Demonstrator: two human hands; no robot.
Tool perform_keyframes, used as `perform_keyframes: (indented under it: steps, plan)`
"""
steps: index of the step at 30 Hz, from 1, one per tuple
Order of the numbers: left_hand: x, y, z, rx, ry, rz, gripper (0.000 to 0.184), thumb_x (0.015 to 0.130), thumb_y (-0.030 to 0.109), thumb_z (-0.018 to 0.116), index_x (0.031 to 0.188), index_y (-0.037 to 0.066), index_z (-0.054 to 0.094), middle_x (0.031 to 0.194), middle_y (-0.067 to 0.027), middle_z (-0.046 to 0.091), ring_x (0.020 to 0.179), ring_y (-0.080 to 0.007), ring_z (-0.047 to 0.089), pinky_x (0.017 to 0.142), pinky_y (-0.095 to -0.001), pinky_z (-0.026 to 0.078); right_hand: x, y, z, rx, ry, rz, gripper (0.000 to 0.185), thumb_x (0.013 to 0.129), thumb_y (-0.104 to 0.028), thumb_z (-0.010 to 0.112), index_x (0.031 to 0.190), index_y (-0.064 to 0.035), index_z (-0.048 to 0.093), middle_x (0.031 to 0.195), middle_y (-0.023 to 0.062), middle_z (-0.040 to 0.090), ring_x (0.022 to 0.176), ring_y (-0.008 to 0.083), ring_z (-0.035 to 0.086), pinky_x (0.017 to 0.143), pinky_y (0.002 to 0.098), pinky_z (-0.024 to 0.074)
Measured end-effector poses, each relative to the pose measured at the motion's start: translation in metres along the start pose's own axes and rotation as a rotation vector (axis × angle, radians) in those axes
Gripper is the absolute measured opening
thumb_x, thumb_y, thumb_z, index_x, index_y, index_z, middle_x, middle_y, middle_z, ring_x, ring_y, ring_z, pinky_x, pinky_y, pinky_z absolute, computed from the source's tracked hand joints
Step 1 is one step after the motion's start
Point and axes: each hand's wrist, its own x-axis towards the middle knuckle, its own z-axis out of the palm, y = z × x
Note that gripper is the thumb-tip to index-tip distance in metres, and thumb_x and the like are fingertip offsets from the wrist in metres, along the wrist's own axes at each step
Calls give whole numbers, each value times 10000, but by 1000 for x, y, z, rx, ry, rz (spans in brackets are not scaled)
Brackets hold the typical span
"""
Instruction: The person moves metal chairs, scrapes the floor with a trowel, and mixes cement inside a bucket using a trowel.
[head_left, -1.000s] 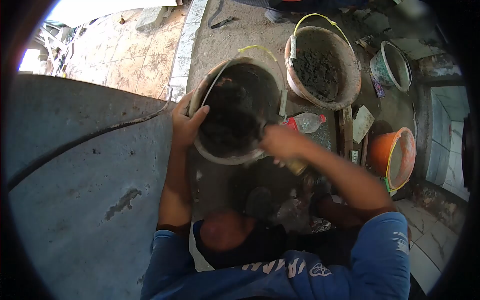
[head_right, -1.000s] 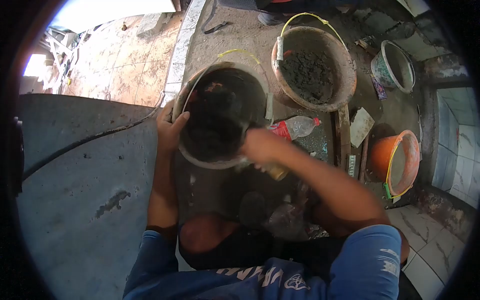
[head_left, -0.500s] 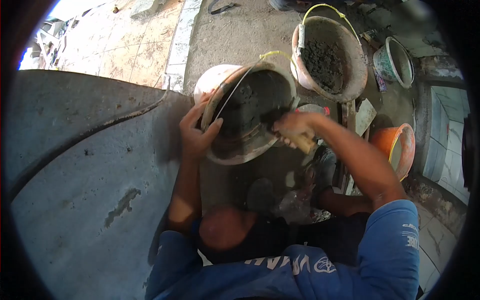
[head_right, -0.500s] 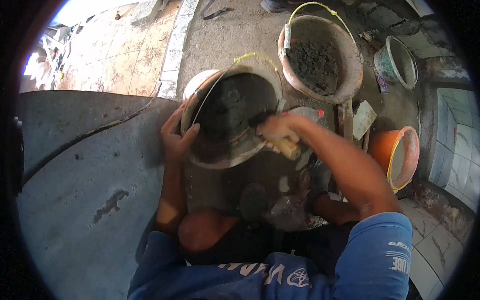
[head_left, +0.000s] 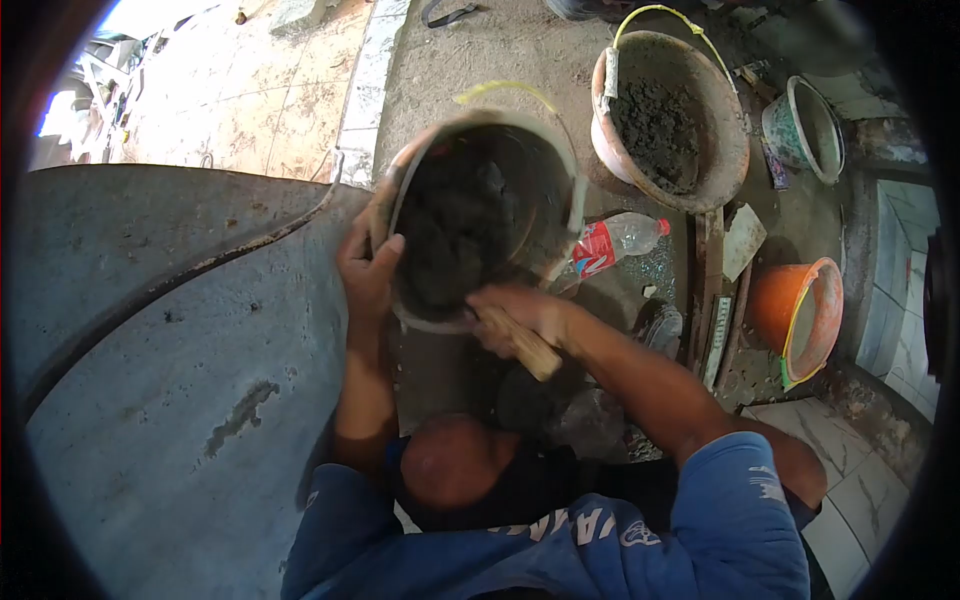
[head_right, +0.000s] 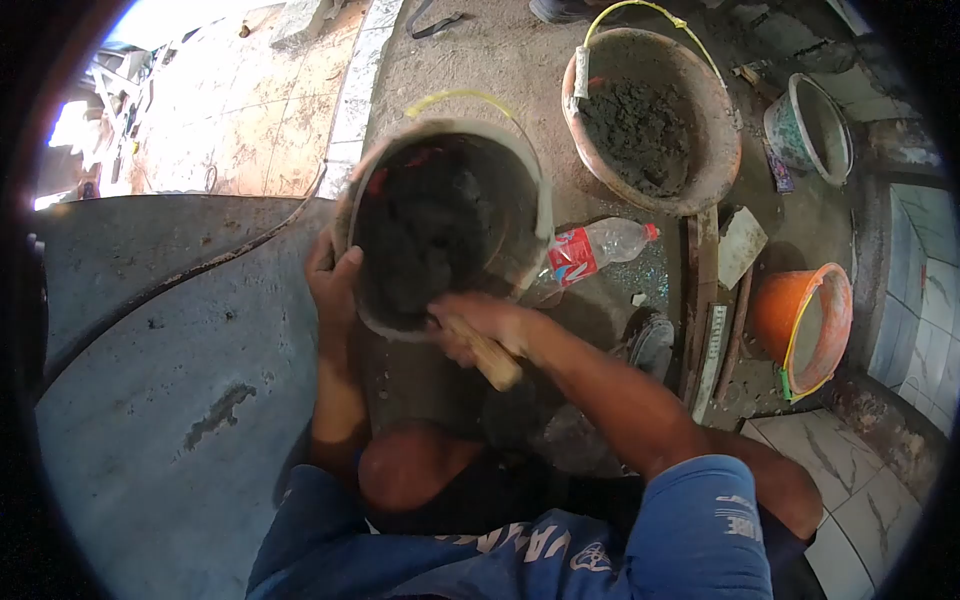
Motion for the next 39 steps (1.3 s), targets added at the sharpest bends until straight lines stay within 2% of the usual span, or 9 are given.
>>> perform_keyframes:
  steps: [2,4,6,11,23,29,30,33,39]
  plan:
    - [0,-1,-15,7,28,-53,428,800,65,588,1199,-60,490,1146,-106,558,1064,-162,509,942,-295,369,9,-13,26,27,-10,-56,282,878,-309,504,853,-28,520,662,43,510,514,106,489,440,266,415]
    - [-1,1,-20,9,68,-101,401,811,68,581,1185,-50,500,1111,-88,570,1027,-146,519,914,-284,384,3,-26,51,-1325,382,-199,296,859,-251,498,900,37,553,783,185,585,684,242,597,567,363,483]
    - [3,8,-13,-58,98,-78,363,819,70,581,1160,-34,514,1053,-59,573,960,-120,522,862,-262,398,-17,-36,67,-2001,786,-177,305,834,-187,487,933,89,573,898,303,602,864,366,626,718,442,506]
    - [6,-1,-21,-21,80,-18,380,817,56,580,1179,-31,505,1059,-62,571,969,-123,519,866,-260,393,-60,-70,85,-2026,1367,-428,160,766,-105,494,781,-1,616,809,206,638,763,349,647,642,432,524]
    - [30,20,-12,236,-91,-30,407,787,93,640,1157,-42,535,1019,-59,593,914,-119,536,827,-255,423,-48,-67,124,-2468,1084,-30,179,779,-116,540,862,-40,680,871,142,668,803,276,667,632,373,539]
    - [45,18,-10,215,-151,-22,417,779,127,660,1140,-47,548,1002,-58,600,906,-121,535,818,-261,429,5,-64,83,-2506,1348,-396,119,715,-124,601,771,-80,696,835,95,680,781,239,667,611,352,535]
    - [46,17,-11,232,-187,-21,422,775,138,665,1138,-46,550,1004,-62,602,913,-125,537,818,-263,431,15,-45,100,-2322,1382,-83,140,729,-118,587,811,-81,694,853,110,677,805,243,666,640,348,532]
    - [37,17,-15,295,-213,-42,463,782,195,663,1154,-49,535,1011,-66,600,931,-148,537,835,-280,421,-7,-21,94,-2283,1208,11,162,746,-116,572,844,-53,684,856,152,667,817,267,664,672,358,532]
    - [16,23,2,262,-144,30,456,748,130,674,1157,-31,553,1074,-121,601,1000,-165,539,889,-300,413,-63,-55,92,-2063,1363,-151,204,764,-90,532,873,30,656,869,217,645,838,348,643,715,417,523]
